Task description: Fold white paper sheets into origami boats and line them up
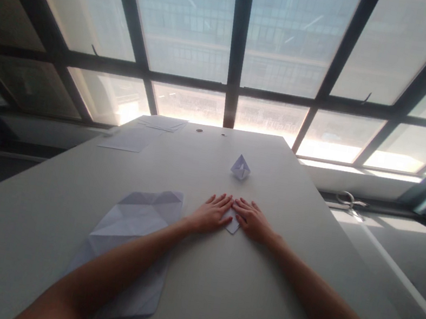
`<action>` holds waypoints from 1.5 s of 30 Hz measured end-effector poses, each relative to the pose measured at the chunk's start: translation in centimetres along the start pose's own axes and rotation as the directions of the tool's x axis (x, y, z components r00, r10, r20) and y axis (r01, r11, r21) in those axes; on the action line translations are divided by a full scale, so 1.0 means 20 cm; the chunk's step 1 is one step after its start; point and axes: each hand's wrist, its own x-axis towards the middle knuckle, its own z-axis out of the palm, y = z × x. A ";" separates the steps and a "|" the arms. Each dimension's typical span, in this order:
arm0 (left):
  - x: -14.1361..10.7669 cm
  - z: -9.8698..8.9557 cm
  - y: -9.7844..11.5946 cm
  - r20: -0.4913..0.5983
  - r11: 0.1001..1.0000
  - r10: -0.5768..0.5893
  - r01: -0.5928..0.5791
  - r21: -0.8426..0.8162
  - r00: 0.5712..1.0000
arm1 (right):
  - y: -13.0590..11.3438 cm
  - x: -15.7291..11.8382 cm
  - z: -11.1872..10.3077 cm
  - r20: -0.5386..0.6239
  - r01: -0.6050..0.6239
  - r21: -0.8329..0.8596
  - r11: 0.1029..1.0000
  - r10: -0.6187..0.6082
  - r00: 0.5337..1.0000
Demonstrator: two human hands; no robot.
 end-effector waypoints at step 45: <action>0.00 0.00 -0.02 -0.099 0.979 0.072 -0.089 -0.186 0.993 | 0.09 0.00 0.00 -0.420 -0.146 0.034 0.989 0.147 0.896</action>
